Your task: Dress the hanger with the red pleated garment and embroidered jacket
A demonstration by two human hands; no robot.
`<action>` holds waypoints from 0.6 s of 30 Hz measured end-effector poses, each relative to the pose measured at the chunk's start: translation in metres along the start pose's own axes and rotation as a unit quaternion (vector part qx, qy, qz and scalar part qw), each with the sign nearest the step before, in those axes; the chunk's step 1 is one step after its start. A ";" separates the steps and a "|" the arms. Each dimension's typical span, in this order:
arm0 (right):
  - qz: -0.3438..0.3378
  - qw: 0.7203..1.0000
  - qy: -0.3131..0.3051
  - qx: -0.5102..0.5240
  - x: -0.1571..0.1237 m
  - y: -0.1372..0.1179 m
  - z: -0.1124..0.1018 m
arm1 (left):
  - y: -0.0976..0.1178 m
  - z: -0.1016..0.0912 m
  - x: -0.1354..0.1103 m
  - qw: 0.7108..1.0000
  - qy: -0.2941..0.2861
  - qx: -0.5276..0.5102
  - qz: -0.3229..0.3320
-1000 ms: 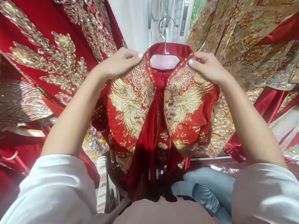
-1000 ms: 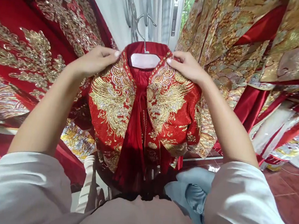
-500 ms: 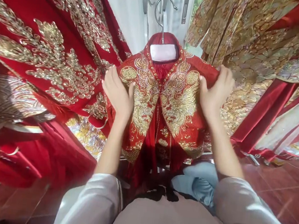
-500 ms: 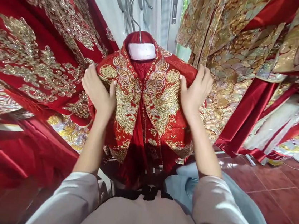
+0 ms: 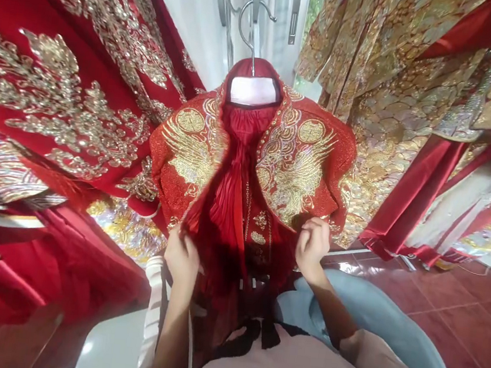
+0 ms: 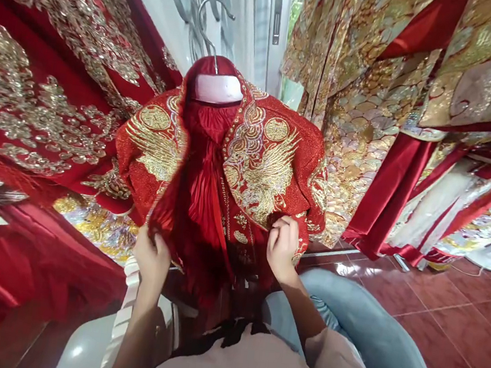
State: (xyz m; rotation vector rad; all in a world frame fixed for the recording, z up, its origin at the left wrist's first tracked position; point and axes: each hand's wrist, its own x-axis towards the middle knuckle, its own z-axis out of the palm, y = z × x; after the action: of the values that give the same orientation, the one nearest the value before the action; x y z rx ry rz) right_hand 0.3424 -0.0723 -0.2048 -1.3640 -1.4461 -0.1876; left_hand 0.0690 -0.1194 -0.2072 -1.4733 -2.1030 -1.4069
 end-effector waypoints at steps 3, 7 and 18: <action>0.047 0.997 -0.025 0.046 -0.007 -0.002 0.003 | 0.011 -0.009 -0.007 0.996 0.062 0.027 -0.061; 0.052 0.988 -0.137 0.047 -0.010 -0.013 0.005 | 0.032 -0.010 -0.013 0.997 0.048 -0.004 -0.065; -0.028 0.979 -0.028 0.202 0.000 -0.069 -0.040 | 0.131 -0.014 -0.061 0.976 -0.055 -0.038 0.207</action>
State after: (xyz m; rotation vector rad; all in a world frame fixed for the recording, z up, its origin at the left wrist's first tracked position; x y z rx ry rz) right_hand 0.3107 -0.1236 -0.1521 -1.0033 -1.4731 0.1072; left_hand 0.2009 -0.1622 -0.1627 -1.9211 -1.6751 -1.2790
